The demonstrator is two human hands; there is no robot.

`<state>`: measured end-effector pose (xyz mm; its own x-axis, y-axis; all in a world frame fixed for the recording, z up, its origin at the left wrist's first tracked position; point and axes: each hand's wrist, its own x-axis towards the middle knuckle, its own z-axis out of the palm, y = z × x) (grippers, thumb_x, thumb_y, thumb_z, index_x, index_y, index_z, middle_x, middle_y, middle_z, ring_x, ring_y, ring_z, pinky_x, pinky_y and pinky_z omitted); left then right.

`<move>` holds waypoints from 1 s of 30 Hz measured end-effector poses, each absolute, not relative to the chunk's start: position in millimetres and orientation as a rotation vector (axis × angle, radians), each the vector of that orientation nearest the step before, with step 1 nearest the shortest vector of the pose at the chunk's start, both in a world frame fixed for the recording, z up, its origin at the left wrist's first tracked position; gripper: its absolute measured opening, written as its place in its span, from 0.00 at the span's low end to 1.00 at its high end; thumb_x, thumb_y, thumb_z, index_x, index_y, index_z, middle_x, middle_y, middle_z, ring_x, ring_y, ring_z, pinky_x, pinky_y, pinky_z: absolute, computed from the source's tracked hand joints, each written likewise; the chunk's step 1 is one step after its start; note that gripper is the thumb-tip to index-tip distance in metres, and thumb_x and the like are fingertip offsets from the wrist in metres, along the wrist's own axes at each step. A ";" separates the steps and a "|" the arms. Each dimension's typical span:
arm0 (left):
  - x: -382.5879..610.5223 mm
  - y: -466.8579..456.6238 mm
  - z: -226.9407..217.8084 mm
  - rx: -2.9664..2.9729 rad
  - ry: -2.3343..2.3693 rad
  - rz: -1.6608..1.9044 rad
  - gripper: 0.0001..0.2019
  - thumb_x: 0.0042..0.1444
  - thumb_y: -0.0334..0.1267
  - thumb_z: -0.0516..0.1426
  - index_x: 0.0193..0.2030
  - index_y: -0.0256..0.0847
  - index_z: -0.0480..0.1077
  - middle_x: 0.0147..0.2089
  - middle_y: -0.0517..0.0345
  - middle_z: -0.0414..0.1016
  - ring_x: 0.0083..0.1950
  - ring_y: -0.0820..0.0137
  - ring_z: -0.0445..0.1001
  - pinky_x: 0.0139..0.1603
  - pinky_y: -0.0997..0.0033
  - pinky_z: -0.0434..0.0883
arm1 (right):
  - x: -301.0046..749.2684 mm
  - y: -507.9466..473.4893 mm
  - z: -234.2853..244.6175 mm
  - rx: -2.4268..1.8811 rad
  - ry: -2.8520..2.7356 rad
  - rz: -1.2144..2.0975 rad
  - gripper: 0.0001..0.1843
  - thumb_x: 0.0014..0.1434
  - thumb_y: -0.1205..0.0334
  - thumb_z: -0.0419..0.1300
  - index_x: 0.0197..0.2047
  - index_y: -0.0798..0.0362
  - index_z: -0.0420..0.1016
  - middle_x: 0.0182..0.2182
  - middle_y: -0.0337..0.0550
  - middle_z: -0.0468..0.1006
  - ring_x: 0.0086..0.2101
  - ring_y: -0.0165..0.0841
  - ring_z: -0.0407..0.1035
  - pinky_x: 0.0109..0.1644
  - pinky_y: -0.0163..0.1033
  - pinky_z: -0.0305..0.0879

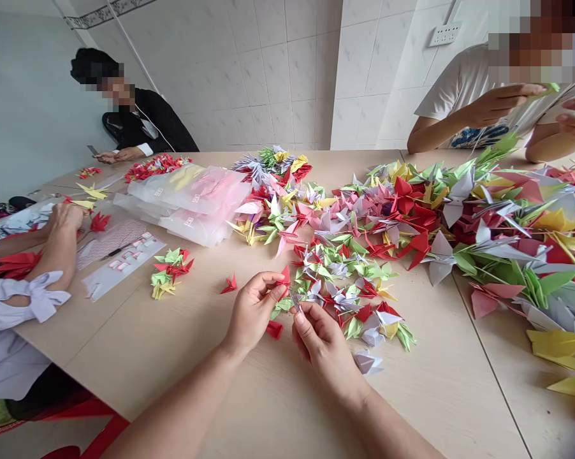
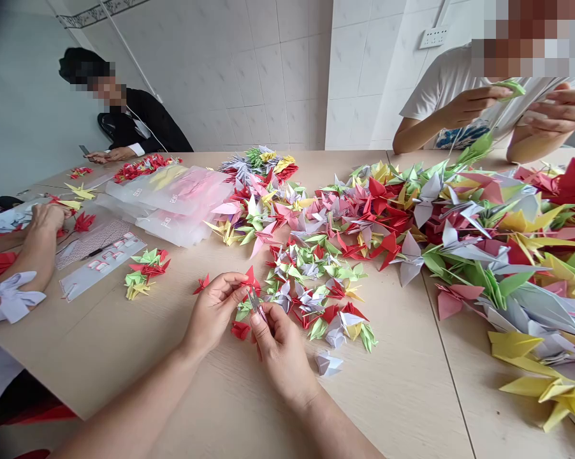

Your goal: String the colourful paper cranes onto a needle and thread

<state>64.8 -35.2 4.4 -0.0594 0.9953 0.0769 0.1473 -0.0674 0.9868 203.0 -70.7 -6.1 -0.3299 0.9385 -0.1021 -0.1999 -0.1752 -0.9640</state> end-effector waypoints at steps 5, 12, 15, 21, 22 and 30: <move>64.6 -34.0 4.4 1.265 1.332 1.243 0.09 0.52 0.39 0.58 0.40 0.40 0.69 0.37 0.57 0.75 0.38 0.72 0.72 0.41 0.72 0.69 | 203.5 -70.3 -6.0 -0.964 -1.133 1.624 0.13 0.62 0.51 0.51 0.36 0.53 0.62 0.19 0.30 0.58 0.19 0.23 0.51 0.21 0.30 0.48; 63.9 -32.1 2.5 1.164 1.308 1.274 0.08 0.49 0.38 0.60 0.35 0.37 0.70 0.33 0.58 0.74 0.34 0.73 0.71 0.36 0.73 0.69 | 201.7 -69.2 -3.9 -0.978 -1.100 1.632 0.14 0.61 0.49 0.50 0.36 0.53 0.62 0.19 0.30 0.57 0.18 0.24 0.49 0.20 0.31 0.46; 62.8 -31.5 2.4 1.153 1.295 1.282 0.09 0.49 0.38 0.60 0.35 0.37 0.70 0.32 0.57 0.74 0.34 0.73 0.71 0.36 0.73 0.68 | 200.6 -69.0 -3.8 -0.999 -1.097 1.628 0.15 0.61 0.48 0.51 0.36 0.52 0.61 0.19 0.30 0.56 0.18 0.24 0.48 0.20 0.31 0.45; 67.4 -37.5 5.2 1.223 1.269 1.274 0.07 0.51 0.38 0.58 0.34 0.37 0.69 0.31 0.59 0.72 0.33 0.74 0.69 0.35 0.75 0.67 | 201.3 -69.2 -2.2 -1.015 -1.110 1.596 0.14 0.61 0.48 0.50 0.35 0.51 0.60 0.18 0.29 0.55 0.18 0.24 0.48 0.19 0.30 0.45; 68.9 -38.5 5.7 1.233 1.253 1.265 0.07 0.51 0.38 0.58 0.34 0.37 0.69 0.31 0.59 0.72 0.33 0.75 0.69 0.35 0.76 0.67 | 201.4 -69.3 -1.4 -1.021 -1.109 1.578 0.14 0.61 0.48 0.50 0.35 0.51 0.60 0.18 0.29 0.56 0.18 0.24 0.48 0.19 0.30 0.45; 66.9 -36.1 16.8 1.125 1.060 1.150 0.07 0.53 0.37 0.56 0.37 0.37 0.68 0.36 0.58 0.69 0.38 0.72 0.71 0.42 0.71 0.69 | 201.2 -67.5 0.4 -1.128 -1.047 1.505 0.16 0.58 0.46 0.53 0.38 0.51 0.60 0.20 0.30 0.59 0.18 0.24 0.49 0.19 0.29 0.46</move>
